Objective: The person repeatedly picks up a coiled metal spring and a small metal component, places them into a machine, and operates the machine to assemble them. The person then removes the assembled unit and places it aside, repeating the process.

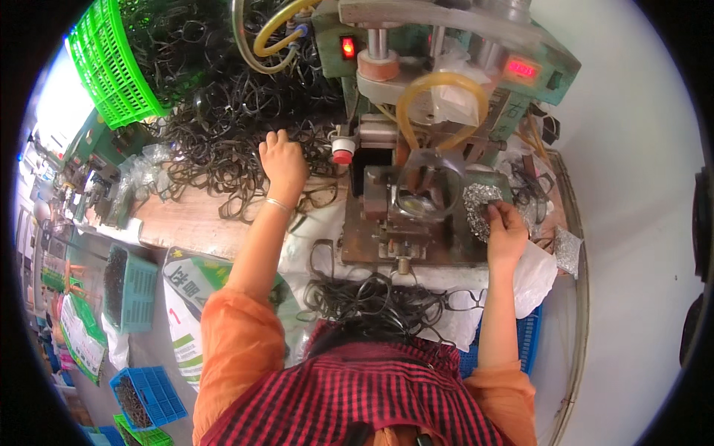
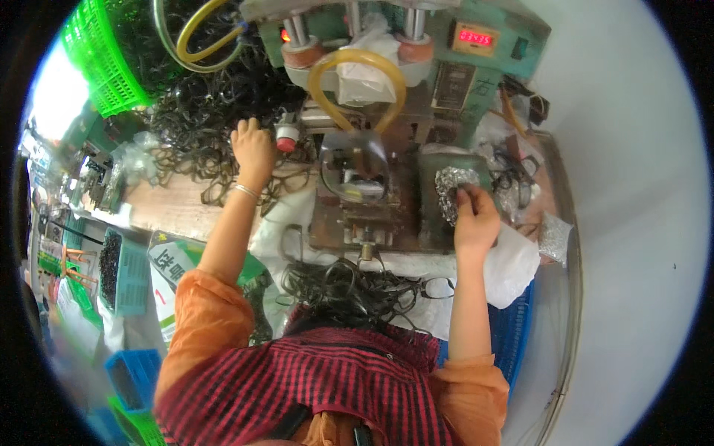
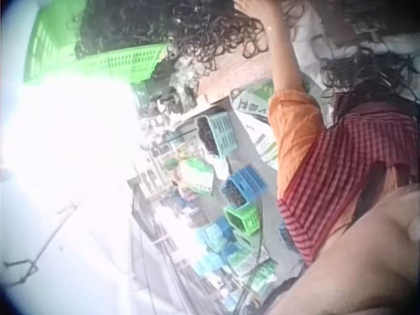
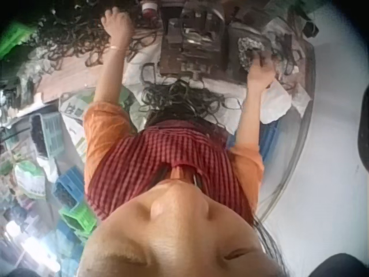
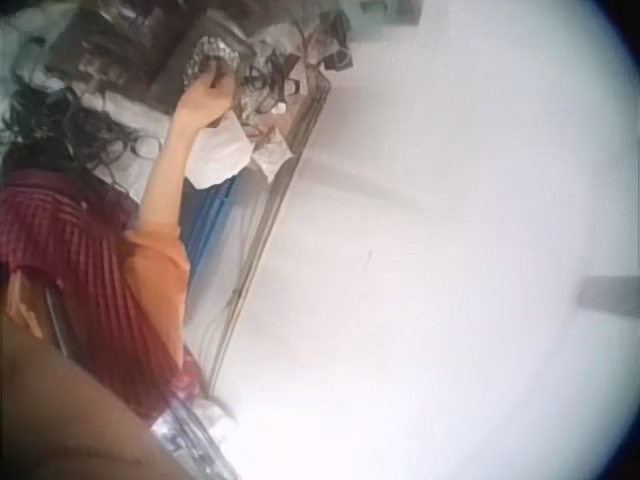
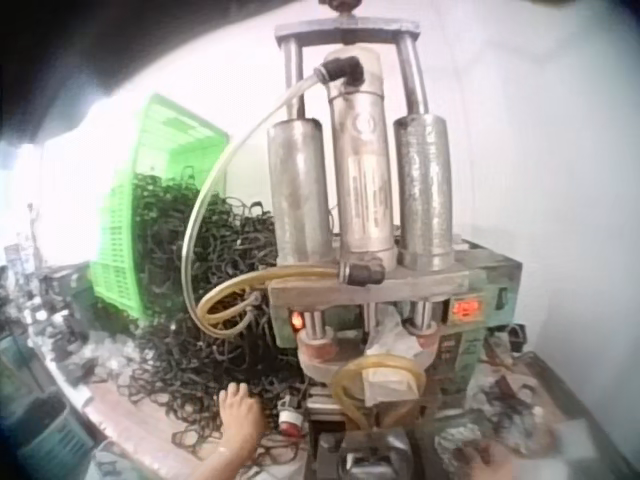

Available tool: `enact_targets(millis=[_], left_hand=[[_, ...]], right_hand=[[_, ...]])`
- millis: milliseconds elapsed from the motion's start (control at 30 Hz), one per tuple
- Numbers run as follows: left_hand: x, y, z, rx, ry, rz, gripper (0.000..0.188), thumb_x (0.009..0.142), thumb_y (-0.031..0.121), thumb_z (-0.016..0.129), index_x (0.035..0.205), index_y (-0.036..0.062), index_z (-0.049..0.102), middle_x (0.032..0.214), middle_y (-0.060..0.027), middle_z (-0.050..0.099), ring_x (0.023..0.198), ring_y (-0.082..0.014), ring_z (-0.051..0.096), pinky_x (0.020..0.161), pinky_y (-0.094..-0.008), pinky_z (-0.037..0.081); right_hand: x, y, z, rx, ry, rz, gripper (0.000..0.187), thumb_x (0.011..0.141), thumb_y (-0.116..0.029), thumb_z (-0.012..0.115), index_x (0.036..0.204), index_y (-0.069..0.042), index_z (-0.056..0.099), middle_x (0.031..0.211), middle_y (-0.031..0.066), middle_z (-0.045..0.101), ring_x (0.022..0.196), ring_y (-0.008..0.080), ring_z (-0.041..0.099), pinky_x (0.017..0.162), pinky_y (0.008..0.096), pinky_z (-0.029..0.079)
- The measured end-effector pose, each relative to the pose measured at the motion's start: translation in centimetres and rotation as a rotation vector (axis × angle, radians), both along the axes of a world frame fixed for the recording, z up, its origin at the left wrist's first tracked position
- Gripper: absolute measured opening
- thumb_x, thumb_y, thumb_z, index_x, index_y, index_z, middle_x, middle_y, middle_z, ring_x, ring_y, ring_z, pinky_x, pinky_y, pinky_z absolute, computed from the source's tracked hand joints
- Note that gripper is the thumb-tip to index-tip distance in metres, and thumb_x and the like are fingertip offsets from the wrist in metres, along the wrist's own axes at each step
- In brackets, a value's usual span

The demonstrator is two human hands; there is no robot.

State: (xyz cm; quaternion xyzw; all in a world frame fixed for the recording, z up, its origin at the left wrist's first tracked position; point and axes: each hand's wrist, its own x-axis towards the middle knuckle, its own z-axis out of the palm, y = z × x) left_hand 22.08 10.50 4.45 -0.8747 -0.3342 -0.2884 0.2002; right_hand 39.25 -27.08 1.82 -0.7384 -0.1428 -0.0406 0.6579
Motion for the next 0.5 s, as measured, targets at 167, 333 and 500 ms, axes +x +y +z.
enact_targets(millis=[167,333,500], left_hand=[[-3.8,-1.1,0.2,-0.222,-0.331,-0.153,0.009,0.083,0.015,0.070,0.088,0.0075,0.071,0.082,-0.0097,0.066,0.079,-0.0264,0.060,0.070,-0.0379,0.047],[-9.6,-7.7,2.3,-0.995,-0.814,-0.358,0.024,0.092,0.008,0.062,0.115,-0.0004,0.064,0.080,-0.0044,0.059,0.072,-0.0075,0.051,0.065,-0.0229,0.042],[-10.9,-14.9,3.5,-0.488,-0.695,-0.699,0.007,0.086,-0.003,0.062,0.091,-0.0016,0.066,0.085,-0.0094,0.064,0.075,-0.0165,0.059,0.066,-0.0260,0.047]], right_hand=[[-3.1,-5.5,-0.5,-0.209,-0.156,-0.181,0.017,0.091,-0.004,0.062,0.106,0.003,0.068,0.096,0.0124,0.071,0.088,0.0190,0.067,0.082,0.0299,0.051],[-6.0,-5.6,2.9,-0.199,-0.125,-0.030,0.018,0.092,-0.003,0.061,0.107,0.002,0.068,0.100,0.0112,0.072,0.090,0.0179,0.066,0.083,0.0277,0.050],[-5.7,3.7,8.1,-0.029,-0.298,0.272,0.027,0.090,-0.001,0.061,0.117,-0.001,0.063,0.105,0.0146,0.071,0.098,0.0220,0.070,0.085,0.0317,0.053]])
